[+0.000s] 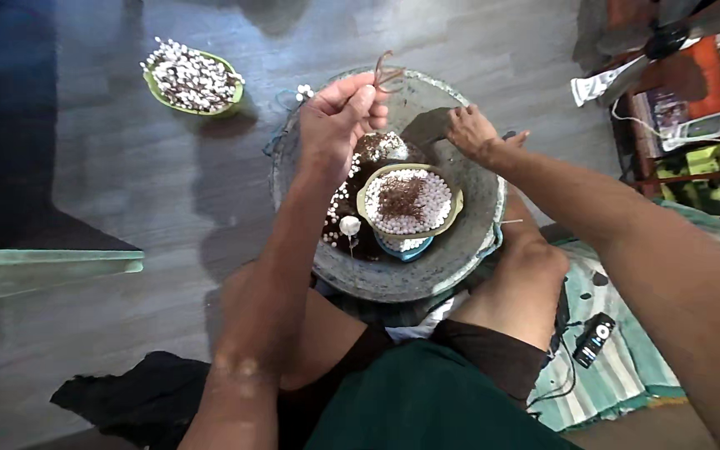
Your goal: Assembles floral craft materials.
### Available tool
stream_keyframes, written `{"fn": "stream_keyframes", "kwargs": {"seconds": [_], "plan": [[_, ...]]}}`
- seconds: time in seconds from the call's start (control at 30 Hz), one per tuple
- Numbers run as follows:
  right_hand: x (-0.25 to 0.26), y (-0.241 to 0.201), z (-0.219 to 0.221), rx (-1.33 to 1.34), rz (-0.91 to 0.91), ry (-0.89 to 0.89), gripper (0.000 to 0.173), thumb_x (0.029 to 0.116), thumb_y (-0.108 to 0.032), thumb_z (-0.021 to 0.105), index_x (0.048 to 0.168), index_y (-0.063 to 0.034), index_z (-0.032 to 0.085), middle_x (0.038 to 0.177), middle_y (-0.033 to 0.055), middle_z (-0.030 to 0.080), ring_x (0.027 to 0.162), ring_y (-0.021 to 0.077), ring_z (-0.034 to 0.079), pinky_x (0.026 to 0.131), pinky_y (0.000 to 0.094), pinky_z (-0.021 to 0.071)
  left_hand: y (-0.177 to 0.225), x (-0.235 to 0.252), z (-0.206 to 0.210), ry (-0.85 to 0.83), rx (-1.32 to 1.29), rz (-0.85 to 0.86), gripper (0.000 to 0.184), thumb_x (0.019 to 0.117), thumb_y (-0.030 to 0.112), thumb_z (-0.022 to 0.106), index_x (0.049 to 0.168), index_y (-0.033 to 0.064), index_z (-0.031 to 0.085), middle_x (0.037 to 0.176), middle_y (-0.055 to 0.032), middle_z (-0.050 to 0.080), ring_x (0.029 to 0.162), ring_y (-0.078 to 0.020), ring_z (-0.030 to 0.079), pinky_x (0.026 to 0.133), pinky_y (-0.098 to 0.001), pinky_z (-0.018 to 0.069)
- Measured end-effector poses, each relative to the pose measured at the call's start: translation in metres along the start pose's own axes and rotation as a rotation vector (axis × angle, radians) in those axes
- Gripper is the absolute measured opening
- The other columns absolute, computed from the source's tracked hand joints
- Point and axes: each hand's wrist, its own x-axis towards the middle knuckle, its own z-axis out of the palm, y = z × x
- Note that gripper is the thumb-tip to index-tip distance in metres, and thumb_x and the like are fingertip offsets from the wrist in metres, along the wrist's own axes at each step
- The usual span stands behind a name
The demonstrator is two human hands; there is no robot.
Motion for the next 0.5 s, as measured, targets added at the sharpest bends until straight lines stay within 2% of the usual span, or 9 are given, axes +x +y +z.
{"fn": "stream_keyframes", "kwargs": {"seconds": [0.1,0.13,0.2,0.23,0.27,0.3,0.33,0.43,0.5], "plan": [[-0.040,0.006,-0.039,0.219,0.175,0.046,0.033,0.0904,0.007,0.063,0.123,0.0039,0.065,0.131,0.0366,0.056,0.122,0.0580,0.052,0.100,0.0716,0.0432,0.007,-0.002,0.000,0.010,-0.013,-0.007,0.018,0.1028,0.004,0.059,0.117,-0.0046,0.065,0.098,-0.0114,0.073,0.082,-0.0188,0.072,0.079,-0.0338,0.0617],[-0.052,0.009,-0.047,0.330,0.244,0.079,0.031,0.0924,0.000,0.065,0.124,-0.0008,0.067,0.129,0.0346,0.059,0.122,0.0577,0.054,0.097,0.0733,0.0443,0.008,-0.004,-0.002,-0.008,-0.017,0.012,0.016,0.1024,0.005,0.060,0.115,-0.0041,0.065,0.099,-0.0114,0.073,0.083,-0.0185,0.071,0.080,-0.0336,0.0614],[-0.079,0.013,-0.060,0.628,0.372,0.117,0.036,0.0893,-0.007,0.070,0.125,-0.0091,0.070,0.122,0.0273,0.067,0.115,0.0507,0.062,0.091,0.0728,0.0493,0.007,-0.010,-0.002,-0.031,-0.041,0.031,0.014,0.1006,0.002,0.061,0.113,-0.0032,0.065,0.100,-0.0122,0.073,0.083,-0.0182,0.071,0.080,-0.0334,0.0613],[-0.094,0.010,-0.066,0.829,0.397,0.132,0.037,0.0919,-0.011,0.070,0.128,-0.0083,0.069,0.119,0.0233,0.070,0.108,0.0437,0.067,0.089,0.0673,0.0530,0.006,-0.015,-0.001,-0.033,-0.053,0.022,0.017,0.1004,0.001,0.060,0.117,-0.0032,0.064,0.101,-0.0117,0.072,0.083,-0.0178,0.070,0.080,-0.0332,0.0608],[-0.112,0.003,-0.074,1.088,0.399,0.144,0.036,0.0962,-0.014,0.071,0.131,-0.0063,0.066,0.117,0.0179,0.071,0.099,0.0328,0.071,0.087,0.0548,0.0586,0.004,-0.020,0.001,-0.029,-0.064,0.002,0.022,0.1011,0.000,0.059,0.123,-0.0030,0.063,0.102,-0.0109,0.070,0.084,-0.0174,0.069,0.081,-0.0330,0.0601],[-0.129,-0.009,-0.081,1.402,0.392,0.163,0.036,0.0966,-0.006,0.067,0.132,-0.0054,0.063,0.115,0.0134,0.071,0.092,0.0230,0.070,0.081,0.0422,0.0598,0.001,-0.023,0.006,-0.013,-0.072,-0.019,0.025,0.1021,0.001,0.058,0.126,-0.0027,0.062,0.101,-0.0100,0.070,0.084,-0.0170,0.069,0.082,-0.0328,0.0597],[-0.143,-0.024,-0.089,1.700,0.368,0.174,0.039,0.0975,0.000,0.060,0.136,-0.0072,0.060,0.116,0.0108,0.071,0.090,0.0195,0.069,0.078,0.0369,0.0587,-0.005,-0.025,0.011,0.010,-0.071,-0.036,0.026,0.1033,0.002,0.056,0.128,-0.0025,0.060,0.101,-0.0090,0.069,0.085,-0.0168,0.069,0.083,-0.0330,0.0597],[-0.166,-0.066,-0.095,2.245,0.104,0.253,0.040,0.1001,-0.004,0.052,0.139,-0.0120,0.059,0.113,0.0095,0.071,0.090,0.0163,0.069,0.075,0.0317,0.0598,-0.030,-0.027,0.030,0.103,-0.034,-0.075,0.026,0.1056,0.007,0.054,0.130,-0.0005,0.057,0.105,-0.0093,0.068,0.096,-0.0206,0.069,0.089,-0.0396,0.0588],[-0.167,-0.086,-0.096,2.384,-0.029,0.283,0.042,0.0991,-0.004,0.054,0.140,-0.0124,0.058,0.121,0.0113,0.069,0.096,0.0183,0.069,0.080,0.0335,0.0601,-0.040,-0.030,0.042,0.104,0.014,-0.105,0.031,0.1073,0.012,0.051,0.135,0.0007,0.055,0.124,-0.0121,0.066,0.113,-0.0234,0.066,0.096,-0.0435,0.0561]]}}
